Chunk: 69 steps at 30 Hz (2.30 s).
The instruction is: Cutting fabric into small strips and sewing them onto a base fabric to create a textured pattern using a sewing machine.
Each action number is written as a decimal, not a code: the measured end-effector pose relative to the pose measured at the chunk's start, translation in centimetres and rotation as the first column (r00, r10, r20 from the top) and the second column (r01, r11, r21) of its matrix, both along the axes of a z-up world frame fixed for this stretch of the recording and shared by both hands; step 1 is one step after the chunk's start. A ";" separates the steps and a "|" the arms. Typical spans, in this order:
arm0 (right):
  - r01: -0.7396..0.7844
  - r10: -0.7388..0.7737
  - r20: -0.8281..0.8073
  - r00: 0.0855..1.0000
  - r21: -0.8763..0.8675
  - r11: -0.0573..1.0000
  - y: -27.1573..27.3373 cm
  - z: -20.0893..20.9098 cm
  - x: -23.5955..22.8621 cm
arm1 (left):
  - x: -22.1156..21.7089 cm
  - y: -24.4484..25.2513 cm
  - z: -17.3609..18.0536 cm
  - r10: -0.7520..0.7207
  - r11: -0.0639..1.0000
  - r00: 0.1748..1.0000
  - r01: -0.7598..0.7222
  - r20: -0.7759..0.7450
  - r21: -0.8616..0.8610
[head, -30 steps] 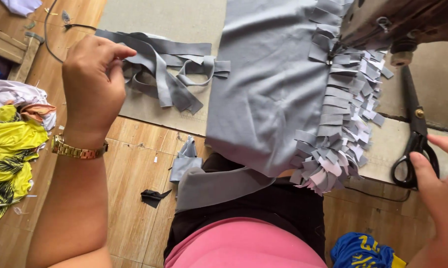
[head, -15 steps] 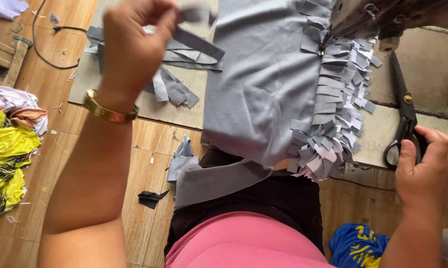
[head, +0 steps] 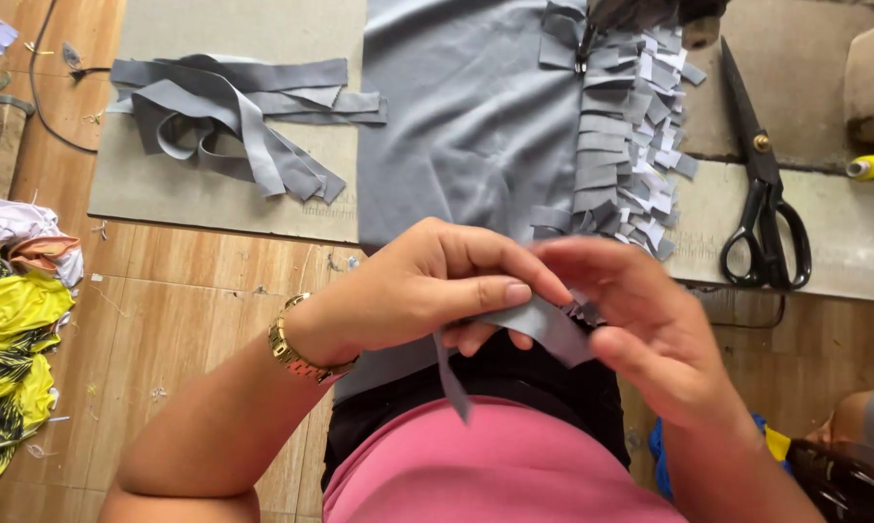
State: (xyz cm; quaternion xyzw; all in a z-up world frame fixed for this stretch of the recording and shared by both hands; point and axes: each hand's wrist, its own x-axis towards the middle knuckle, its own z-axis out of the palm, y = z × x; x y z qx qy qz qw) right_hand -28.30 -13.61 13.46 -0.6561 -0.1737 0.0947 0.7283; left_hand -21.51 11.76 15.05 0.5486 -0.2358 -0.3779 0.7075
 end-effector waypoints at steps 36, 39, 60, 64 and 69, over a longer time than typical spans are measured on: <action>0.671 -0.550 0.466 0.693 -0.136 0.729 -6.6 -4.1 -1.1 | -0.5 -1.6 -3.2 0.330 0.896 0.459 -0.428 0.825 -0.120; 0.669 -0.549 0.479 0.685 -0.115 0.734 -8.2 -5.0 -1.1 | -0.1 -1.5 -3.4 0.326 0.893 0.428 -0.433 0.843 -0.125; 0.458 -0.209 0.442 0.872 -0.590 0.665 -5.1 -4.1 17.4 | 17.6 2.1 -5.7 -0.253 0.636 0.224 -0.694 0.941 0.336; 0.390 -0.194 0.353 0.915 -0.656 0.646 -5.7 -5.3 19.4 | 16.7 -2.9 -6.6 -0.213 0.655 0.027 -0.738 0.977 0.163; 0.346 -0.111 0.355 0.928 -0.715 0.608 -7.1 -6.6 19.8 | 14.9 -7.5 -12.4 -0.378 0.596 0.337 -0.624 0.862 0.505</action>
